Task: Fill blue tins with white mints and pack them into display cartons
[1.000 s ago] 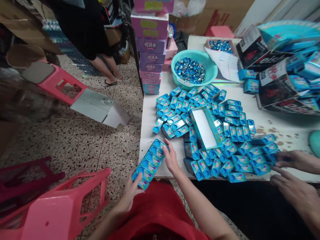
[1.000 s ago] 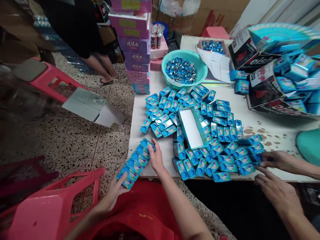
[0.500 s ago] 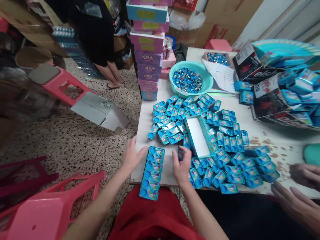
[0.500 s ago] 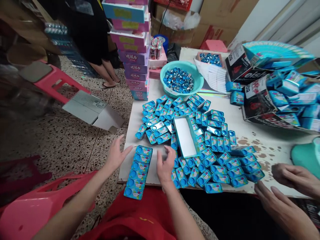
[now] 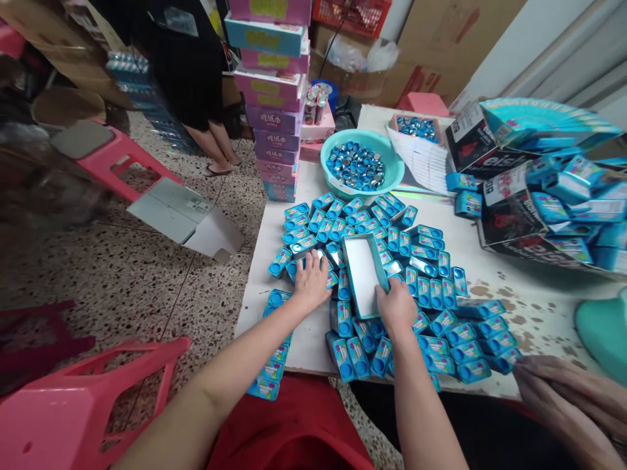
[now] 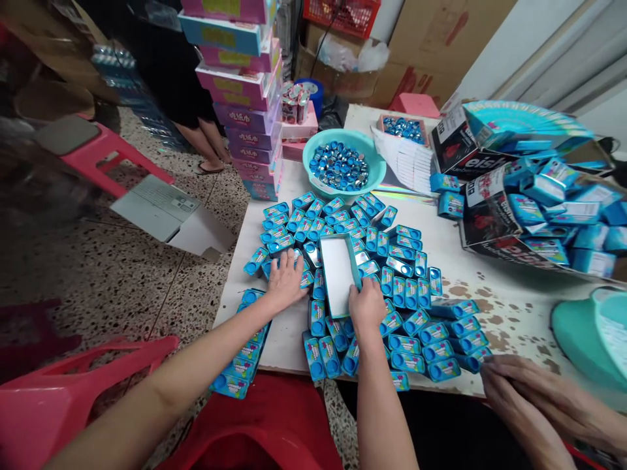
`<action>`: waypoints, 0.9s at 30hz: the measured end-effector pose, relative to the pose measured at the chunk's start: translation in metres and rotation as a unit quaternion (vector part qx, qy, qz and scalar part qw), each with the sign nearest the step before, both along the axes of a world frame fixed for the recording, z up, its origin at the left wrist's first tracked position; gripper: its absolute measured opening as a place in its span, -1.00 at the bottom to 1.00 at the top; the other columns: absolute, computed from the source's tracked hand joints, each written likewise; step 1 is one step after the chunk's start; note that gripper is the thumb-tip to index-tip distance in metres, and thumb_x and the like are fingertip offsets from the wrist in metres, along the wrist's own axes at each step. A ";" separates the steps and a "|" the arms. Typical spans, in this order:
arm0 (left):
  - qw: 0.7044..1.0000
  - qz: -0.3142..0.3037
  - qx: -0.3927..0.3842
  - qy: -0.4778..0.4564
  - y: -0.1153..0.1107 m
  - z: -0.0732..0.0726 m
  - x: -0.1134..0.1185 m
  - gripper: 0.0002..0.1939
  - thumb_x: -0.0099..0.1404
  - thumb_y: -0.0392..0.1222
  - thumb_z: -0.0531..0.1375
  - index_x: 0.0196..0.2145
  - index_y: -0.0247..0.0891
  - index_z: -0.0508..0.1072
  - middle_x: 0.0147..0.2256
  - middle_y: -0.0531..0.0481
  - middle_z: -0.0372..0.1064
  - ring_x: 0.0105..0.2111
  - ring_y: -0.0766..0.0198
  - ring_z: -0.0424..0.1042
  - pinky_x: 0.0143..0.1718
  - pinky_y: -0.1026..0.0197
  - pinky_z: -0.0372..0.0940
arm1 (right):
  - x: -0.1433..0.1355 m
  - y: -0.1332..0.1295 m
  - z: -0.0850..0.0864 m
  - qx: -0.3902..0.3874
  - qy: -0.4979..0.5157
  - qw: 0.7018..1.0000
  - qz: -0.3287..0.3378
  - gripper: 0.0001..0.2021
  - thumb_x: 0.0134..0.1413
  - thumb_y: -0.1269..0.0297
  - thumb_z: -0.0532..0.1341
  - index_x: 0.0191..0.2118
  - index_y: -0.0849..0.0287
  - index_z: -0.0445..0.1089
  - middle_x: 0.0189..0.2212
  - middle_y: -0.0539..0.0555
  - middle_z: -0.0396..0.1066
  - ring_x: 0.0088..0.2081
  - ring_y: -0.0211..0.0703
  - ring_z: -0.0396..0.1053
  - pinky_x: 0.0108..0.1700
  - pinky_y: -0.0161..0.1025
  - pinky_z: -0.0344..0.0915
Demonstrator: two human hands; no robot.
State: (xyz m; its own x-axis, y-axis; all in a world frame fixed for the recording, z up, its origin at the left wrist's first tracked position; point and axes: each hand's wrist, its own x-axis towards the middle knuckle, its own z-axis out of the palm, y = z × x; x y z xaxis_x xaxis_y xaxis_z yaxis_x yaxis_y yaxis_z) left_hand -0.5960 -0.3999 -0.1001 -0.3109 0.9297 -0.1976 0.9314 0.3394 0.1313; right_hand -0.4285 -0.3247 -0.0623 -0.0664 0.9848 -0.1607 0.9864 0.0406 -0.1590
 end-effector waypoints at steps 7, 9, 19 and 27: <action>0.999 0.026 0.013 -0.030 0.016 0.012 -0.005 -0.11 -0.04 0.00 0.28 0.22 -0.30 0.10 0.20 -0.39 -0.02 0.10 -0.22 0.10 0.10 -0.13 -0.03 | -0.005 0.001 -0.014 0.050 0.067 0.996 0.031 -0.74 0.11 0.33 0.08 -0.12 0.22 0.41 -0.23 0.16 0.35 -0.35 -0.13 0.26 -0.40 -0.25 0.01; 0.997 0.049 0.024 -0.051 0.017 0.021 -0.004 -0.15 -0.06 -0.06 0.29 0.18 -0.28 0.15 0.14 -0.39 0.05 0.05 -0.22 0.15 0.04 -0.12 0.03 | -0.002 0.005 -0.018 0.073 0.101 0.992 0.024 -0.72 0.10 0.34 0.07 -0.11 0.23 0.42 -0.24 0.17 0.36 -0.35 -0.11 0.26 -0.40 -0.23 0.03; 0.918 0.019 0.171 -0.356 0.015 0.132 -0.076 -0.10 -0.05 -0.01 0.28 0.20 -0.18 0.01 0.10 -0.16 0.15 0.06 -0.01 0.21 0.06 -0.08 0.15 | -0.011 0.028 -0.030 0.093 0.188 0.972 0.106 -0.74 0.02 0.33 0.05 -0.24 0.21 0.45 -0.30 0.23 0.38 -0.33 -0.04 0.27 -0.38 -0.19 0.08; 0.960 -0.136 0.021 -0.242 0.130 0.096 -0.052 0.05 -0.17 0.01 0.33 0.25 -0.22 0.01 0.18 -0.30 0.03 0.15 -0.29 0.04 0.12 -0.26 -0.04 | -0.022 0.025 -0.039 0.105 0.170 0.971 0.133 -0.75 0.04 0.35 0.03 -0.26 0.24 0.43 -0.36 0.16 0.37 -0.36 -0.09 0.25 -0.37 -0.24 0.07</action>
